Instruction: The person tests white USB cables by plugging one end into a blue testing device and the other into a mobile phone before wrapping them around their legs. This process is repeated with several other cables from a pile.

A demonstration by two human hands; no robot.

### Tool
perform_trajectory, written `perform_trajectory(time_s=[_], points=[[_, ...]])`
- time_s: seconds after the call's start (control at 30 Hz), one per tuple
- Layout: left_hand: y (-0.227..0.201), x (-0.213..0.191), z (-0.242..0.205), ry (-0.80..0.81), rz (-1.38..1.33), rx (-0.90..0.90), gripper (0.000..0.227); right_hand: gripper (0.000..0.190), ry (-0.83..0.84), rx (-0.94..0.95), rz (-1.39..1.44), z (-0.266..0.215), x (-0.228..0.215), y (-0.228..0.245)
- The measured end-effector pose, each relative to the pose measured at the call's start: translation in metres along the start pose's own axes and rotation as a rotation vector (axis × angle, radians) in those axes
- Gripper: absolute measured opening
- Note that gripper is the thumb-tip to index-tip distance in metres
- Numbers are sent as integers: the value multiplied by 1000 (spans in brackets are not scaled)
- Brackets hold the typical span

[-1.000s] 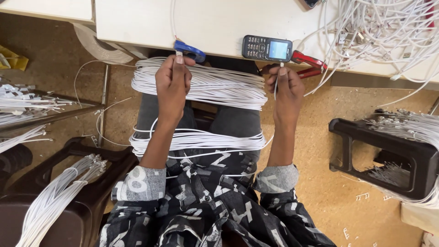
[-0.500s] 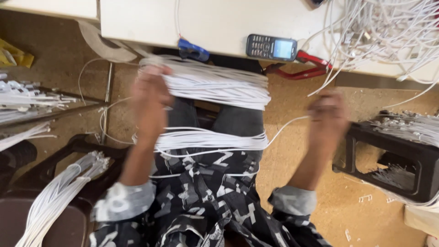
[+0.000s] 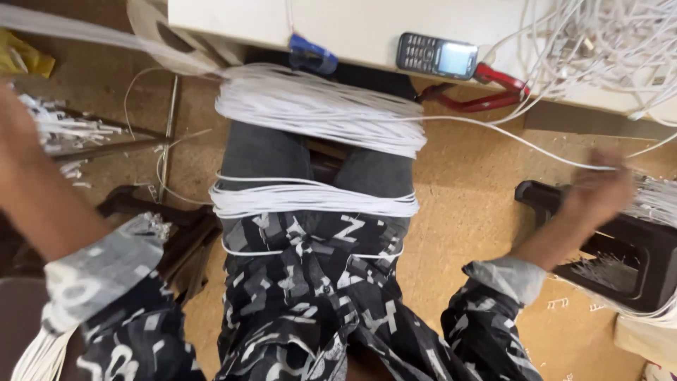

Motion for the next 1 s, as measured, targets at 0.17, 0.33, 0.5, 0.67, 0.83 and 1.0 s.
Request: perform_trajectory(time_s=[0.17, 0.33, 0.5, 0.67, 0.83, 1.0], points=[[-53, 93, -47, -14, 144, 126, 59, 44, -231, -269, -1384, -33, -14, -84], [-94, 217, -132, 80, 91, 69, 34, 31, 179, 12, -1050, -172, 221, -98], [-70, 291, -200, 425, -166, -178, 21, 13, 1053, -38, -1232, -282, 370, -152], [-54, 316, -254, 673, -236, -452, 27, 8, 1177, -36, -1153, -303, 393, -151], [-51, 337, -317, 900, -353, -779, 36, 9, 963, 140, -987, -289, 361, -130], [-94, 332, -286, 794, -559, -460, 31, 18, 914, 168, -756, -280, 354, -54]])
Point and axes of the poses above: each hand's wrist, its own z-axis towards the middle knuckle, its own x-axis out of the palm, y = z × x, the point moved 9 cm from there along z, towards the middle knuckle, and after that the axes turned 7 degrees about x, right-handed, at the moved point
